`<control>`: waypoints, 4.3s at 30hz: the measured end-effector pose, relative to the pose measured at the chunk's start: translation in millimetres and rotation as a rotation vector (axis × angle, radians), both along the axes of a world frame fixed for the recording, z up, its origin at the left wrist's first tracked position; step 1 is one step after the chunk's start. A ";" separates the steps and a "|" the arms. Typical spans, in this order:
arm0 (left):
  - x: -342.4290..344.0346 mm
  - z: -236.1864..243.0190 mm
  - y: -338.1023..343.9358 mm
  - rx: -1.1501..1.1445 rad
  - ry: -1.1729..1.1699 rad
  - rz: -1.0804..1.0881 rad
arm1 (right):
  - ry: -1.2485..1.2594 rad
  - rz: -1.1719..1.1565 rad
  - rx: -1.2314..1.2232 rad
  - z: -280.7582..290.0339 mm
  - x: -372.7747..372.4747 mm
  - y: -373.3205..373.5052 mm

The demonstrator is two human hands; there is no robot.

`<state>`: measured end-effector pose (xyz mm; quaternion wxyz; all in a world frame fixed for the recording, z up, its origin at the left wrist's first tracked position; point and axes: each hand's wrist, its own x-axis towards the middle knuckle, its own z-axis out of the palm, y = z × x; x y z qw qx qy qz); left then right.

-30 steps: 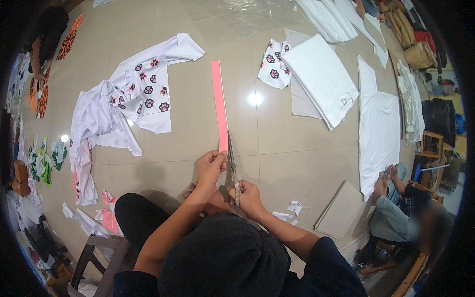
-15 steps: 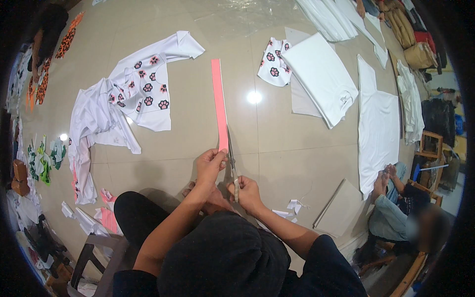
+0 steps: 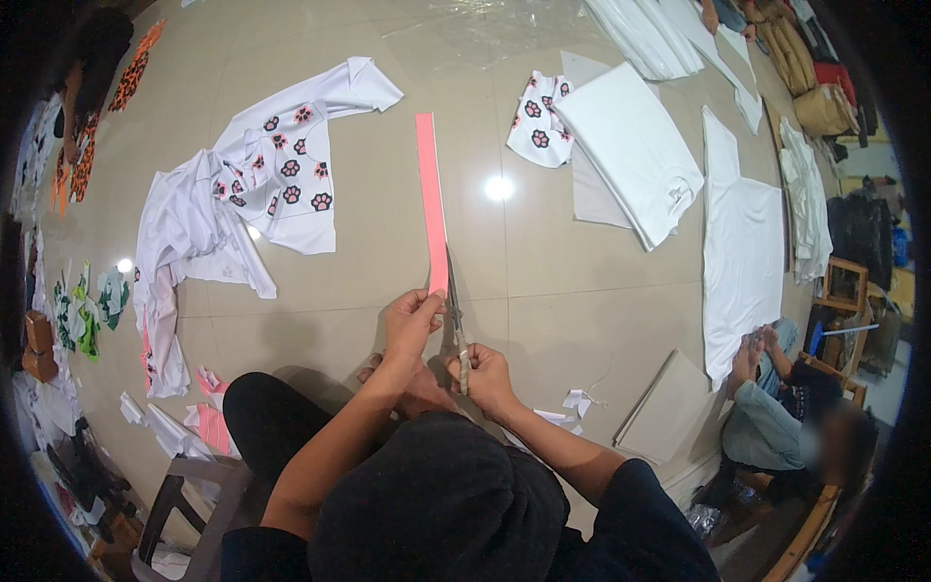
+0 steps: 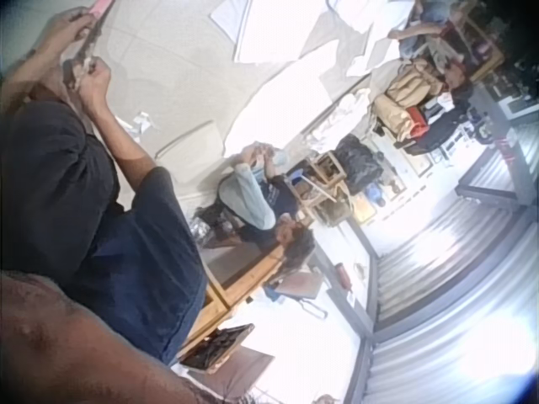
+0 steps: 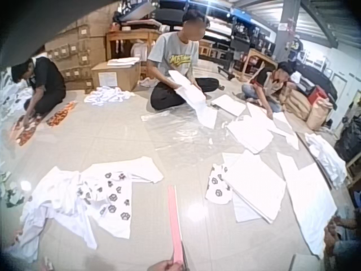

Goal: The person cuts a long pink fabric strip into smaller pieces using shears while sitting on the floor. They then cut a white fabric piece with a paw print pattern into separate sections.

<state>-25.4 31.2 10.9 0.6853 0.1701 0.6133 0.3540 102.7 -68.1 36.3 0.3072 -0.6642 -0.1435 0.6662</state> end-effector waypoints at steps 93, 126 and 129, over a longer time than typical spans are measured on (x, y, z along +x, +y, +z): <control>-19.3 8.0 5.3 0.290 -0.186 -0.045 | -0.007 -0.006 0.008 5.9 -6.8 33.1; -23.6 20.8 4.7 0.242 -0.229 -0.046 | -0.011 -0.008 0.023 1.2 -12.4 38.6; -24.3 18.8 3.6 0.254 -0.212 -0.062 | -0.007 -0.028 0.010 4.3 -14.9 41.4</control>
